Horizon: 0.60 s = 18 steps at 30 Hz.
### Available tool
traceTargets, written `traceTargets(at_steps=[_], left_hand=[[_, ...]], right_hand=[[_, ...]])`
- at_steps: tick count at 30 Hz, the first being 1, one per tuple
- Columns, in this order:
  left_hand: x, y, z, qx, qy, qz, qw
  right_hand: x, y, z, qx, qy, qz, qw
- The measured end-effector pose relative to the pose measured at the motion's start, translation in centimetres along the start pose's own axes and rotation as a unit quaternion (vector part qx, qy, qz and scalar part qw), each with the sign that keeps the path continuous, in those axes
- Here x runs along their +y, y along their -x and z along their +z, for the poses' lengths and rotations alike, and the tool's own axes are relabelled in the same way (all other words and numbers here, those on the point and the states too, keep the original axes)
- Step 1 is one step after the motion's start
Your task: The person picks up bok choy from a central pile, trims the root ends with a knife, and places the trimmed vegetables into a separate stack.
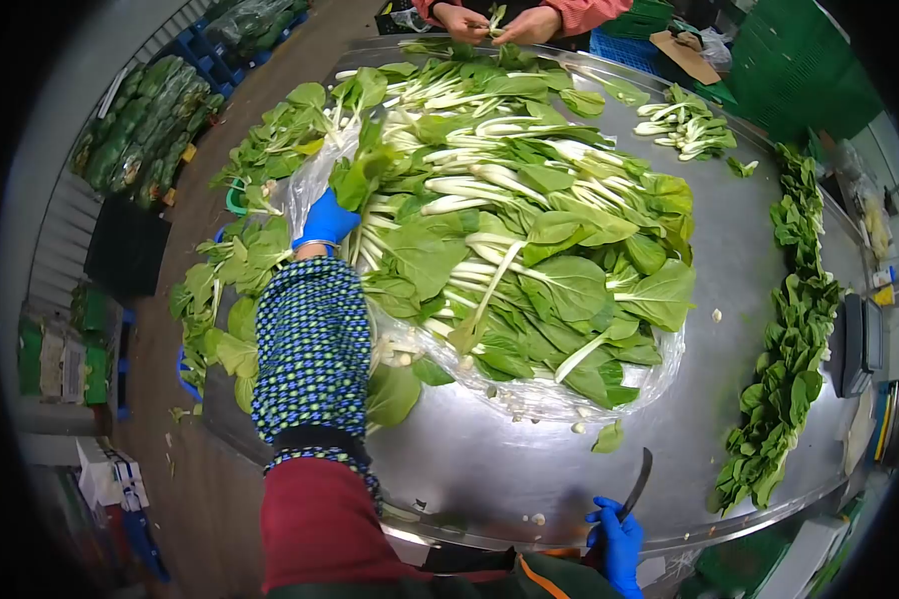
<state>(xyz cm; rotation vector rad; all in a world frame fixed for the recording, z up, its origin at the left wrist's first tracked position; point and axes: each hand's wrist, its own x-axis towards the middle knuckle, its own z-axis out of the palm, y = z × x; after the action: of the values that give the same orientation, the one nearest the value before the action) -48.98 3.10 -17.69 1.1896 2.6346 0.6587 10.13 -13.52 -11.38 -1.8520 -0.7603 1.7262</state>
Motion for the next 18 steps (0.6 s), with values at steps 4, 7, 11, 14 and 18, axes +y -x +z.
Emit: traceTargets(at_steps=[4, 7, 11, 14, 18], left_hand=[[3.2, 5.2, -8.5, -0.078, 0.186, -0.053, 0.978], [4.3, 11.5, -12.5, -0.016, 0.576, -0.023, 0.817], [11.6, 22.5, -12.4, -0.004, 0.771, -0.033, 0.636], [10.8, 32.3, -2.7, -0.233, 0.805, -0.182, 0.513], [15.4, 44.2, -2.1, -0.607, 0.426, -0.19, 0.644]], right_hand=[[-0.8, 0.7, 0.3, -0.062, 0.016, -0.013, 0.998], [-0.9, 1.0, 0.4, -0.094, 0.009, -0.008, 0.996], [-2.0, 1.4, 0.8, -0.119, 0.052, -0.047, 0.99], [-2.6, 2.0, 0.7, -0.124, 0.006, -0.067, 0.99], [-2.1, 2.6, -1.5, -0.109, -0.037, -0.069, 0.991]])
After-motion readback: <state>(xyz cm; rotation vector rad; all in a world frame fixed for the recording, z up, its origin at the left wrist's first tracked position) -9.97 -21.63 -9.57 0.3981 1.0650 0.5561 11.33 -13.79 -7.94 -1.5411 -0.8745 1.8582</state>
